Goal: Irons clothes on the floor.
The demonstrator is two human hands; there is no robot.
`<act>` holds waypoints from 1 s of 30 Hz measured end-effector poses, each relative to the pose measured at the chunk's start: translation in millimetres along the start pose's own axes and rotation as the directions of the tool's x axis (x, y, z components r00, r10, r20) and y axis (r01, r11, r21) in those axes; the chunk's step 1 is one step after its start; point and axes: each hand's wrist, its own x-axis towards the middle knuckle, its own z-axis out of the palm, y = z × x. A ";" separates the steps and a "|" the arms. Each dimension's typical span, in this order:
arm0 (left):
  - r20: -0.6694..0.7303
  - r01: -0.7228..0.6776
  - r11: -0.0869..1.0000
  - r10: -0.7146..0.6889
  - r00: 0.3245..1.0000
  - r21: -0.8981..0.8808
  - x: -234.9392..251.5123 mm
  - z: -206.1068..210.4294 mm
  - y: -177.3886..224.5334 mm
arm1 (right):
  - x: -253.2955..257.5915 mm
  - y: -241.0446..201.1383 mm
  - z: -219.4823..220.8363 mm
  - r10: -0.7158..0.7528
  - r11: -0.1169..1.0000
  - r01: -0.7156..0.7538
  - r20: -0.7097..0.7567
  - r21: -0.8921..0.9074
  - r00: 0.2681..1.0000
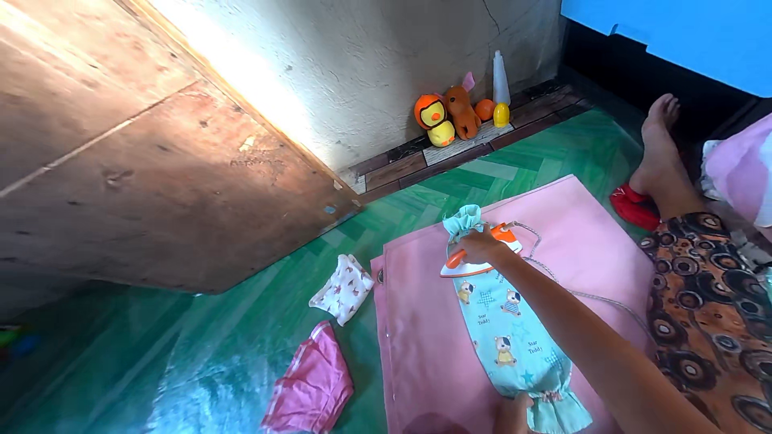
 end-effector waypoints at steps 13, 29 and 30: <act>0.029 0.037 0.998 -0.035 0.999 -0.058 4.0 2.2 -3.3 | -32.7 -4.7 20.5 0.020 1.000 -0.020 0.017 -0.005 1.000; 0.039 -0.357 0.913 0.357 0.933 0.199 -37.2 0.3 -16.8 | -77.9 -2.9 53.2 0.056 0.997 -0.057 0.021 0.060 0.998; 0.086 -0.477 0.843 0.471 0.878 0.249 -58.5 -10.3 -20.3 | -82.7 -2.7 54.8 0.055 0.997 -0.057 0.028 0.058 0.998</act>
